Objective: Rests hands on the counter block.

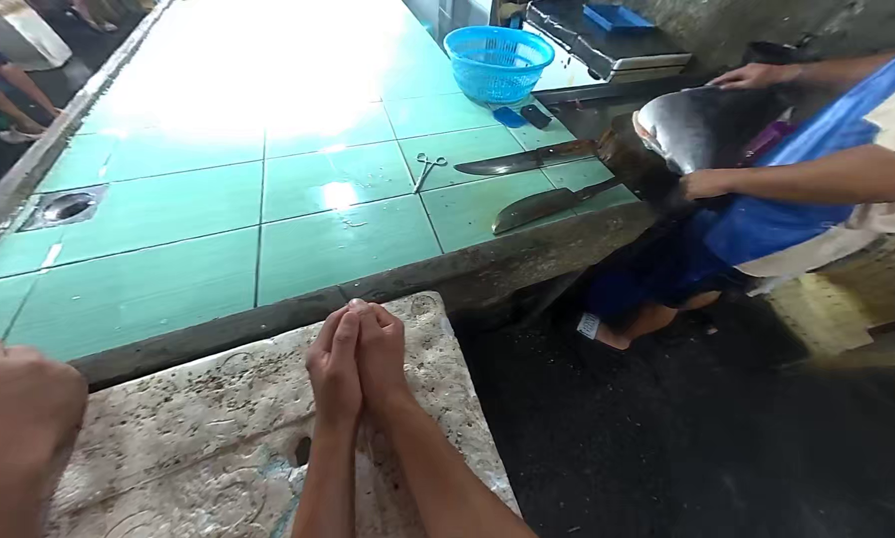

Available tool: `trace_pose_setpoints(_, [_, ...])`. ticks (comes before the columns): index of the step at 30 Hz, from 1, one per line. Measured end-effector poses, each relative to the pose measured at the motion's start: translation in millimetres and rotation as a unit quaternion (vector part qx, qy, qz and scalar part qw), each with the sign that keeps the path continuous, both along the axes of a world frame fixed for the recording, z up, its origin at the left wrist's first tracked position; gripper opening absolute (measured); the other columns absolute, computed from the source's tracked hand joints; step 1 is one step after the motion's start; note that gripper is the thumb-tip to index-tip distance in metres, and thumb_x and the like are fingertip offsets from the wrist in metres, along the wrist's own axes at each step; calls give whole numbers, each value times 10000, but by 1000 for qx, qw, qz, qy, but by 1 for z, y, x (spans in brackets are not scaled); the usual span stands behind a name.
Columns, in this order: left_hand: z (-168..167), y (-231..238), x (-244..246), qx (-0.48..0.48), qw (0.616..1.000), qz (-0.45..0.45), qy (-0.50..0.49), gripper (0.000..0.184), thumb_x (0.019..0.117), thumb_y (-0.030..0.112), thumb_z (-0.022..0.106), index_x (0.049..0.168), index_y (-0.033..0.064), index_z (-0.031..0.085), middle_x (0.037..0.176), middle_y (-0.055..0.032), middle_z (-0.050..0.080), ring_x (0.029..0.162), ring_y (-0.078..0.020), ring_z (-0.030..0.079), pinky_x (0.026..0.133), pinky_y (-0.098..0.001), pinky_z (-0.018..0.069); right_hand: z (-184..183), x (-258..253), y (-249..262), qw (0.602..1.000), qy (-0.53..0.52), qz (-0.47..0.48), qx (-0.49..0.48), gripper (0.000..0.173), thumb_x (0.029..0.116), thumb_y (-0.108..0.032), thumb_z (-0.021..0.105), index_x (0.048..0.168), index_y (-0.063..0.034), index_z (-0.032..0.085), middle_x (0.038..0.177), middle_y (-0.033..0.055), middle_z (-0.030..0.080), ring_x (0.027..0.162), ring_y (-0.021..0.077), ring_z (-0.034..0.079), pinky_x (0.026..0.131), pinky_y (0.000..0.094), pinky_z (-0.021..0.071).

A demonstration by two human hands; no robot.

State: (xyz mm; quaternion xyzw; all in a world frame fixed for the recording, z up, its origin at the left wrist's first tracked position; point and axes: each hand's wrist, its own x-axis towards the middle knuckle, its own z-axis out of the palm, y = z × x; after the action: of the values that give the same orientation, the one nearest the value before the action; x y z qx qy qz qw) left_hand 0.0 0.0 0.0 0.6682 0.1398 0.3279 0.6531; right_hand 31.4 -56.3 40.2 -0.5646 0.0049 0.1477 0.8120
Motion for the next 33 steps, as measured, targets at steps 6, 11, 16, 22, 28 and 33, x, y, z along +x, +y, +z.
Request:
trace_pose_setpoints(6, [28, -21, -2, -12, 1000, 23, 16, 338, 1048, 252, 431, 1130, 33, 675, 987, 76, 704, 950, 32, 656, 874, -185, 545, 1, -1, 0, 1000, -2, 5, 11, 337, 1068, -183, 506, 820, -21, 667, 700, 27, 613, 647, 80, 577, 622, 268, 498])
trace_pose_setpoints(11, [28, -21, -2, -11, 1000, 22, 16, 325, 1053, 243, 427, 1120, 48, 678, 953, 91, 698, 915, 37, 656, 843, -173, 546, 0, -1, 1, 1000, -4, 3, 16, 343, 1068, -183, 510, 810, -19, 665, 678, 27, 600, 624, 76, 565, 601, 261, 490])
trace_pose_setpoints(16, [26, -19, -2, -9, 1000, 20, 12, 328, 1054, 244, 422, 1129, 49, 675, 970, 90, 695, 929, 34, 653, 851, -182, 545, 1, -1, 0, 1000, -9, 6, 1, 361, 1072, -199, 495, 794, -33, 655, 663, 18, 580, 608, 78, 551, 591, 265, 478])
trace_pose_setpoints(22, [26, -19, -1, -15, 1000, 18, 13, 325, 1055, 249, 424, 1122, 58, 679, 943, 89, 698, 898, 29, 661, 822, -177, 552, 0, -1, 1, 1000, -9, 5, 1, 382, 1074, -222, 498, 773, -37, 642, 646, 19, 565, 585, 81, 534, 564, 267, 462])
trace_pose_setpoints(28, [28, -20, -1, -18, 999, 23, 14, 317, 1049, 248, 435, 1107, 62, 685, 936, 86, 697, 891, 26, 659, 817, -180, 550, 0, 0, 1, 1000, -13, 6, 1, 386, 1073, -214, 500, 753, -39, 626, 630, 18, 551, 573, 87, 525, 554, 269, 454])
trace_pose_setpoints(33, [27, -20, -2, -19, 999, 26, 17, 313, 1048, 241, 434, 1109, 63, 684, 935, 91, 697, 892, 33, 659, 818, -176, 550, 1, -1, 1, 1000, -11, 8, -5, 387, 1076, -224, 494, 766, -42, 638, 639, 23, 556, 585, 93, 531, 563, 274, 456])
